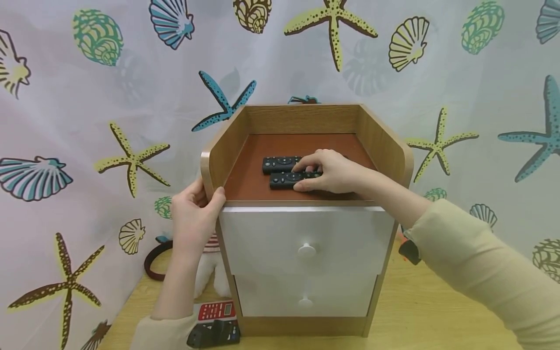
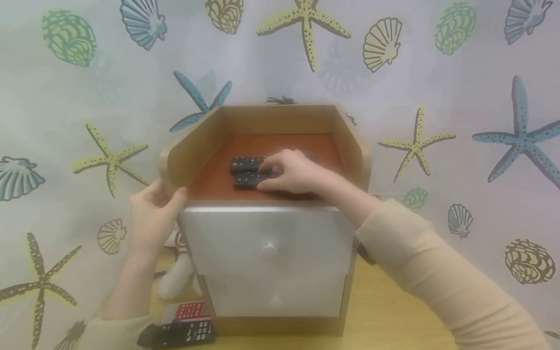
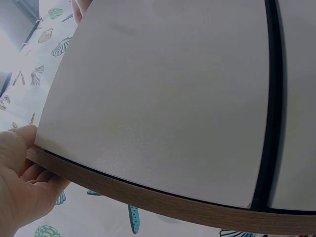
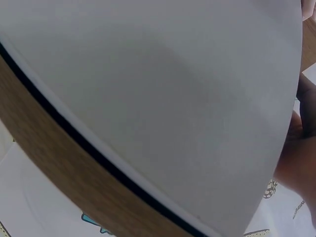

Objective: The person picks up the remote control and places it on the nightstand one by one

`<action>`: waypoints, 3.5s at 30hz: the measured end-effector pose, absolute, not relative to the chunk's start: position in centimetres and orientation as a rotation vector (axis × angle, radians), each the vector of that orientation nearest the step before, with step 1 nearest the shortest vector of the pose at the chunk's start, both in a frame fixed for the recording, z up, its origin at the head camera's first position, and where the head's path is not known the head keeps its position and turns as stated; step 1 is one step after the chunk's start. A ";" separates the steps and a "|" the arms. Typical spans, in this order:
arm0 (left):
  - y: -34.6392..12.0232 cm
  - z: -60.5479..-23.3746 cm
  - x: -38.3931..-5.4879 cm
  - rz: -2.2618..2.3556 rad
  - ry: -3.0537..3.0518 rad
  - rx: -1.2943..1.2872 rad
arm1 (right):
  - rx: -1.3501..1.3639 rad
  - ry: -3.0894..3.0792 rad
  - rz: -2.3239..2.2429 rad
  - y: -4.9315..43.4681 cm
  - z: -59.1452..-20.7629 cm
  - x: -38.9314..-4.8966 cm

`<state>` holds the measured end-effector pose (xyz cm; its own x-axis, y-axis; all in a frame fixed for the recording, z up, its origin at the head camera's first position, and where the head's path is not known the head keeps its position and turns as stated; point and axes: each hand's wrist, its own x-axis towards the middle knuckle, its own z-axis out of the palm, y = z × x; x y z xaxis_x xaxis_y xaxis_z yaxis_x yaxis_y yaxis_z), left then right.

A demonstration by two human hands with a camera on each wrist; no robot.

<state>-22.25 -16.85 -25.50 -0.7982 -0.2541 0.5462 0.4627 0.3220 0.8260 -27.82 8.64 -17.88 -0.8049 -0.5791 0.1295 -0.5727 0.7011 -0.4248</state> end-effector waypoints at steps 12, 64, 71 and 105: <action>-16.9 -25.5 -22.3 -1.520 -1.980 -0.178 | -1.028 2.954 -0.915 9.3 -16.9 -25.7; -16.9 -25.6 -22.4 -1.532 -1.992 -0.175 | -0.436 3.172 -1.742 18.5 -24.8 -22.2; -16.9 -25.7 -22.4 -1.531 -1.980 -0.182 | -0.350 3.228 -1.546 18.0 -24.5 -22.4; -16.3 -26.8 -22.0 -1.642 -1.820 -0.258 | -0.304 3.237 -1.718 16.7 -24.8 -22.3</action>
<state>-22.03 -16.34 -26.84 -0.7604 -0.2795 0.5863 0.5545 0.1906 0.8101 -22.27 16.75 -24.84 -0.8474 0.1028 0.5210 -0.3738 0.5814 -0.7227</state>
